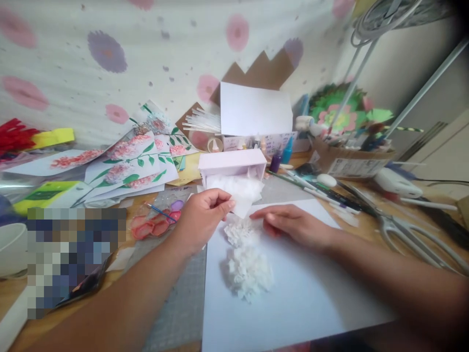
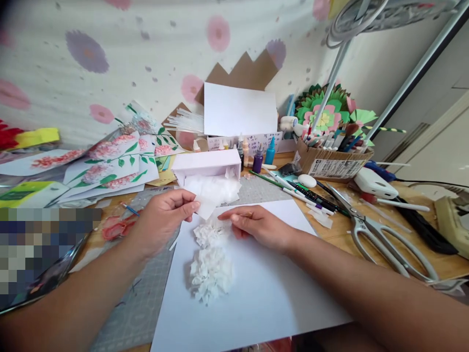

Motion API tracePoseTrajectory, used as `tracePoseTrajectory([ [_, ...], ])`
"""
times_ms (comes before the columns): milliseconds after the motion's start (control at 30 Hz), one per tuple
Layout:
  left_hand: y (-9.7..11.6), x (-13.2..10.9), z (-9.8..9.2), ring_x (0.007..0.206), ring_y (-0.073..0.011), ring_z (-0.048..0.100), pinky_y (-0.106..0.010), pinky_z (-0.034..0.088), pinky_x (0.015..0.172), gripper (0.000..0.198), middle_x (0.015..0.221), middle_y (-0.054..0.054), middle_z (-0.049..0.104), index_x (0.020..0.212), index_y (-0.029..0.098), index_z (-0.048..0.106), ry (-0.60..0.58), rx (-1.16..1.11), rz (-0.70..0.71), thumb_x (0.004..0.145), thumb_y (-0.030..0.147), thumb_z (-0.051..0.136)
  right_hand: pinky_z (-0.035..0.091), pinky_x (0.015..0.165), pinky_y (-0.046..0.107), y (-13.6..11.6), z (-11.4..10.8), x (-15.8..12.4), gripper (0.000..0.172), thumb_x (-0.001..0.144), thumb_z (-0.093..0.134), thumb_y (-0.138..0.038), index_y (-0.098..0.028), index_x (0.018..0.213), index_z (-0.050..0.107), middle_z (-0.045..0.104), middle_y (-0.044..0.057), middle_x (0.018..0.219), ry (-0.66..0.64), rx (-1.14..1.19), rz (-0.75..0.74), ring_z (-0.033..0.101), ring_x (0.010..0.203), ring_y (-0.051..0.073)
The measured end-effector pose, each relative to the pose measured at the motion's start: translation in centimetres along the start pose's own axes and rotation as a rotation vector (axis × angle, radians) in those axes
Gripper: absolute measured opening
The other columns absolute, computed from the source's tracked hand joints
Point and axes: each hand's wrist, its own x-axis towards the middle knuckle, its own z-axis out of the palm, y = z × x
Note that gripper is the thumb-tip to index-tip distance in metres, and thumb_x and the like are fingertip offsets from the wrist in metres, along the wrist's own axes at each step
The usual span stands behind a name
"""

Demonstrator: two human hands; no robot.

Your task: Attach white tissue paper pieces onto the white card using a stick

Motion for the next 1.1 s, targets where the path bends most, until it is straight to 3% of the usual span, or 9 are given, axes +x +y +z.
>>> tracePoseTrajectory([
  [167,0.0,0.0,0.1,0.052,-0.0075,0.048,-0.019,0.037,0.049,0.015,0.062,0.004,0.056,0.075,0.017,0.059,-0.091,0.02,-0.098,0.072,0.031,0.062,0.032,0.053,0.021,1.9,1.1,0.4,0.038,0.088,0.048,-0.042,-0.009,0.094,0.067,0.037,-0.002,0.053,0.163,0.152,-0.099,0.035,0.053,0.008],
  [400,-0.5,0.1,0.0,0.051,-0.0088,0.049,-0.02,0.037,0.048,0.016,0.059,0.003,0.058,0.075,0.017,0.06,-0.186,0.114,-0.107,0.072,0.033,0.062,0.029,0.048,0.02,1.5,1.6,0.2,0.02,0.083,0.054,-0.025,-0.009,0.084,0.066,0.051,0.001,0.055,0.097,0.121,-0.137,0.039,0.048,0.007],
  [700,-0.1,0.0,0.0,0.05,-0.0076,0.044,-0.019,0.035,0.047,0.013,0.059,0.004,0.054,0.073,0.019,0.06,-0.26,0.086,-0.09,0.072,0.032,0.06,0.029,0.046,0.019,1.5,1.7,0.1,0.024,0.084,0.053,-0.031,-0.011,0.082,0.065,0.051,0.0,0.053,0.104,0.053,-0.097,0.039,0.048,0.007],
  [800,0.0,-0.2,-0.2,0.054,-0.0096,0.047,-0.02,0.037,0.05,0.016,0.062,0.003,0.055,0.073,0.019,0.061,-0.356,0.171,-0.063,0.073,0.035,0.059,0.031,0.048,0.019,1.4,1.7,0.3,0.024,0.085,0.051,-0.032,-0.012,0.081,0.064,0.052,0.0,0.055,0.166,-0.012,-0.076,0.041,0.05,0.008],
  [967,-0.1,-0.2,-0.5,0.066,-0.0145,0.055,-0.025,0.043,0.062,0.016,0.074,-0.001,0.063,0.081,0.022,0.067,-0.671,0.416,0.009,0.076,0.031,0.054,0.036,0.055,0.02,1.7,1.5,0.5,0.036,0.085,0.052,-0.033,-0.011,0.057,0.058,0.056,0.005,0.066,0.246,-0.033,-0.13,0.051,0.065,0.011],
  [1100,-0.1,0.2,-0.9,0.066,-0.0145,0.056,-0.023,0.042,0.062,0.016,0.073,-0.001,0.064,0.081,0.022,0.067,-0.731,0.467,0.025,0.075,0.028,0.054,0.033,0.052,0.019,2.1,1.3,0.4,0.034,0.088,0.05,-0.039,-0.011,0.081,0.066,0.052,0.002,0.057,0.195,0.135,-0.186,0.045,0.055,0.009],
])
